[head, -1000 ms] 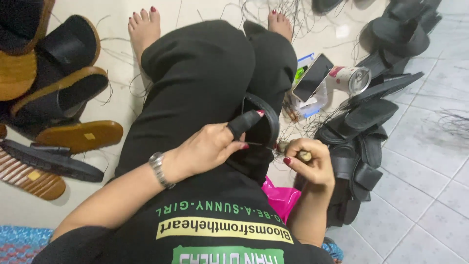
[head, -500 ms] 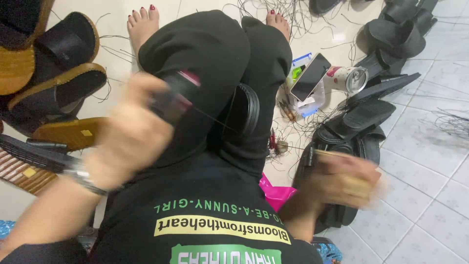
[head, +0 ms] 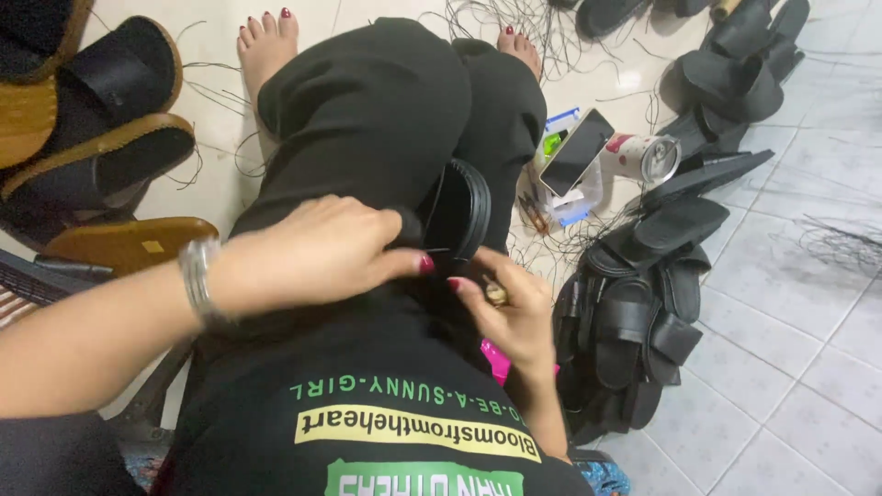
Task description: Hand-stitching the sole of a black sandal using a stitching awl and thread while sitting on the floor.
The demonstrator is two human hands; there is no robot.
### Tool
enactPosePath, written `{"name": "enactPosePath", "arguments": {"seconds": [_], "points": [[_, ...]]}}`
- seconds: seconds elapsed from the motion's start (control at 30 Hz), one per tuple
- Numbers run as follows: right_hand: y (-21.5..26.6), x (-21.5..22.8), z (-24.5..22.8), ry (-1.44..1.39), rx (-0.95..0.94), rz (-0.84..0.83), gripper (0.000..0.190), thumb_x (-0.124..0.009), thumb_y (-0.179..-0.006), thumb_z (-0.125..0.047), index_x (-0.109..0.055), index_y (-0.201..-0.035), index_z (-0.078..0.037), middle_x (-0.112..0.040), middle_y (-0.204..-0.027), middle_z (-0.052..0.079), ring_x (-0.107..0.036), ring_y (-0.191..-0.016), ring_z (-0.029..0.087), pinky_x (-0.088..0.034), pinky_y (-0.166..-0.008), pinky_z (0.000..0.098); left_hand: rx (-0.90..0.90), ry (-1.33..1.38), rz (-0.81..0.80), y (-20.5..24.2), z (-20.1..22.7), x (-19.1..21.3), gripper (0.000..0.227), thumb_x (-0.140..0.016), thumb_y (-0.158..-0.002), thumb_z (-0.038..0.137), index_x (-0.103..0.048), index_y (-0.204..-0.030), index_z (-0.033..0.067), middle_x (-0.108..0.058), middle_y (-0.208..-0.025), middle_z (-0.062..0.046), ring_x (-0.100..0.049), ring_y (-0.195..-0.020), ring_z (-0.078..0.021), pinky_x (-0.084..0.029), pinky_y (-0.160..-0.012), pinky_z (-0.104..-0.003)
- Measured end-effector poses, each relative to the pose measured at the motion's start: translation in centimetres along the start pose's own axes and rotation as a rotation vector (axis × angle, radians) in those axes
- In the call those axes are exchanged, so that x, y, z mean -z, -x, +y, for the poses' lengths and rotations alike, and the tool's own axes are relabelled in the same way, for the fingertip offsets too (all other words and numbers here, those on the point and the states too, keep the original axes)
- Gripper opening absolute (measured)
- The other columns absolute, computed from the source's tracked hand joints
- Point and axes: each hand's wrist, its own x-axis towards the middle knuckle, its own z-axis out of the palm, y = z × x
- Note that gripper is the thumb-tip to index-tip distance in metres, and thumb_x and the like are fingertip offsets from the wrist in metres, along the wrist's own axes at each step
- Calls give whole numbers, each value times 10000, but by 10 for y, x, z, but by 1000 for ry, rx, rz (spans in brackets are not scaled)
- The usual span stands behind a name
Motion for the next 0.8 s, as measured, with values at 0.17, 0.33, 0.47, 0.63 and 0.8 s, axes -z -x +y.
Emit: {"name": "enactPosePath", "arguments": {"seconds": [0.17,0.33,0.47,0.63,0.8], "points": [[5,-24,12,-245,-136,17,84,-770,-844,-80,-743,-764,-75,-554,-477,8,-431,-448,114,-394,-447,265,69,1524,-186,-18,3,-32,396,-661,-991,233,-557,-649,62,-309,-470,65,-289,-298,-39,-226,-286,-176],[9,-36,20,-575,-258,216,156,-718,-860,-14,-672,-714,17,-480,-482,32,-371,-447,70,-363,-409,229,72,2059,261,-57,18,-81,271,-624,-1012,189,-675,-965,-73,-268,-505,62,-273,-274,-33,-242,-264,-170],[7,-43,23,-600,-256,300,148,-719,-865,-8,-663,-729,11,-458,-468,17,-332,-432,42,-321,-385,214,85,2049,410,-67,24,-83,292,-644,-1004,229,-698,-1005,-58,-261,-507,79,-278,-289,-28,-278,-271,-163],[-3,7,-15,-364,32,-239,74,-760,-829,-97,-757,-768,-55,-638,-508,69,-569,-377,235,-449,-389,339,99,1590,69,-20,1,-49,280,-597,-999,203,-706,-1005,-55,-671,-625,-178,-367,-287,-32,-224,-259,-166],[-38,42,-80,-337,286,-796,217,-659,-894,-38,-672,-1103,17,-707,-908,101,-688,-738,230,-562,-688,321,45,1575,-210,21,-36,-29,322,-579,-968,172,-710,-1134,-72,-639,-730,-91,-306,-364,-25,-169,-294,-192]]}}
